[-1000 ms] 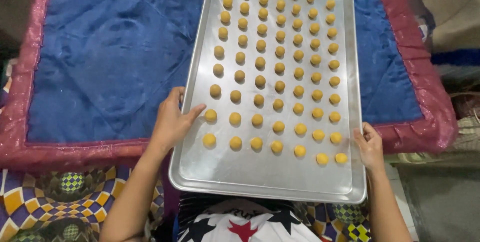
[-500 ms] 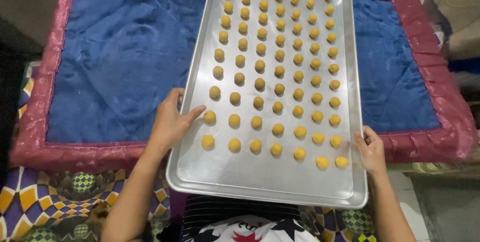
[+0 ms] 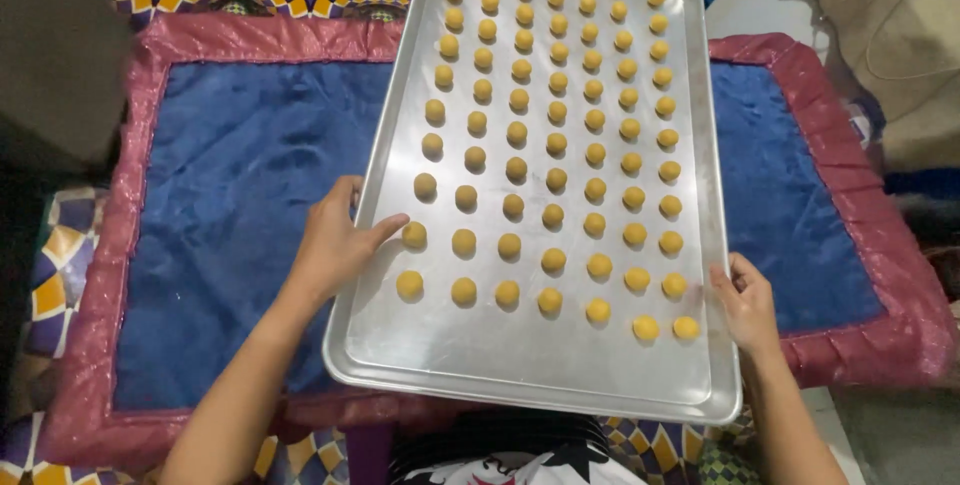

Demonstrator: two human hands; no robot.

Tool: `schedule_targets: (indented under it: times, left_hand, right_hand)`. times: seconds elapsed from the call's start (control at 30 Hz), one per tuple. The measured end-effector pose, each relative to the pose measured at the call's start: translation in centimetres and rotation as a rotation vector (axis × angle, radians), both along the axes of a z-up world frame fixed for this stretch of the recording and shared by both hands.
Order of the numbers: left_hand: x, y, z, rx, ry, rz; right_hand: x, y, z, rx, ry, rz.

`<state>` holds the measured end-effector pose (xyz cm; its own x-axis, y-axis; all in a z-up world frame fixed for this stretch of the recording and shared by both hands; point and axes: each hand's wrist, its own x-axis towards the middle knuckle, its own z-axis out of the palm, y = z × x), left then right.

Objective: Shaping small balls of dough using a spoon and hands, arranging them on a tray, and placing the tray into an oven.

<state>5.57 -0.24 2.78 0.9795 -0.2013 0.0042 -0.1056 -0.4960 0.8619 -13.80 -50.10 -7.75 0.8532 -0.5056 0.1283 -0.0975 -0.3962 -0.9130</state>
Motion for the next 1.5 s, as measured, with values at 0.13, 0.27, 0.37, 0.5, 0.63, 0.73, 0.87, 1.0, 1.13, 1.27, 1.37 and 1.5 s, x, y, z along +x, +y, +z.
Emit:
schedule_targets:
  times: [0.13, 0.27, 0.37, 0.5, 0.63, 0.73, 0.87, 1.0, 1.13, 1.27, 1.37, 1.5]
  left_hand:
    - [1.4, -0.1, 0.4, -0.013, 0.009, 0.013]
    - [1.4, -0.4, 1.8, -0.018, 0.044, 0.032]
    - [1.2, -0.3, 2.1, -0.026, 0.067, 0.046]
    - [0.9, 0.2, 3.2, -0.009, 0.080, 0.069]
    - [-0.3, 1.0, 5.0, 0.029, 0.166, 0.092]
    - [-0.6, 1.5, 6.7, 0.043, 0.181, 0.101]
    - [-0.5, 1.6, 9.1, 0.045, 0.178, 0.100]
    - [-1.2, 1.2, 10.2, 0.067, 0.172, 0.102]
    - [-0.5, 0.2, 11.5, 0.045, 0.117, 0.117]
    - [-0.8, 0.4, 11.7, 0.039, 0.117, 0.129]
    - [-1.0, 0.5, 12.1, 0.035, 0.105, 0.135]
    - [-1.1, 0.8, 12.0, 0.030, 0.114, 0.150]
  right_hand:
    - [1.2, 0.7, 2.5, 0.013, -0.011, 0.000]
    - [1.6, 0.4, 4.0, 0.021, -0.002, 0.006]
    - [1.1, 0.3, 3.8, 0.024, 0.012, 0.011]
    - [1.4, 0.4, 4.6, 0.041, 0.031, 0.025]
    - [0.7, 0.8, 6.0, 0.077, 0.070, 0.023]
    - [0.7, 1.7, 7.7, 0.090, 0.091, 0.027]
    - [0.5, 2.6, 10.2, 0.106, 0.115, 0.022]
    - [0.5, 2.3, 11.5, 0.105, 0.121, 0.017]
    - [2.6, 0.7, 12.2, 0.113, 0.069, 0.036]
    - [2.3, 0.6, 12.3, 0.114, 0.056, 0.053]
    - [2.5, 0.5, 12.8, 0.080, 0.034, 0.069]
    - [2.9, 0.6, 13.4, 0.070, 0.028, 0.079]
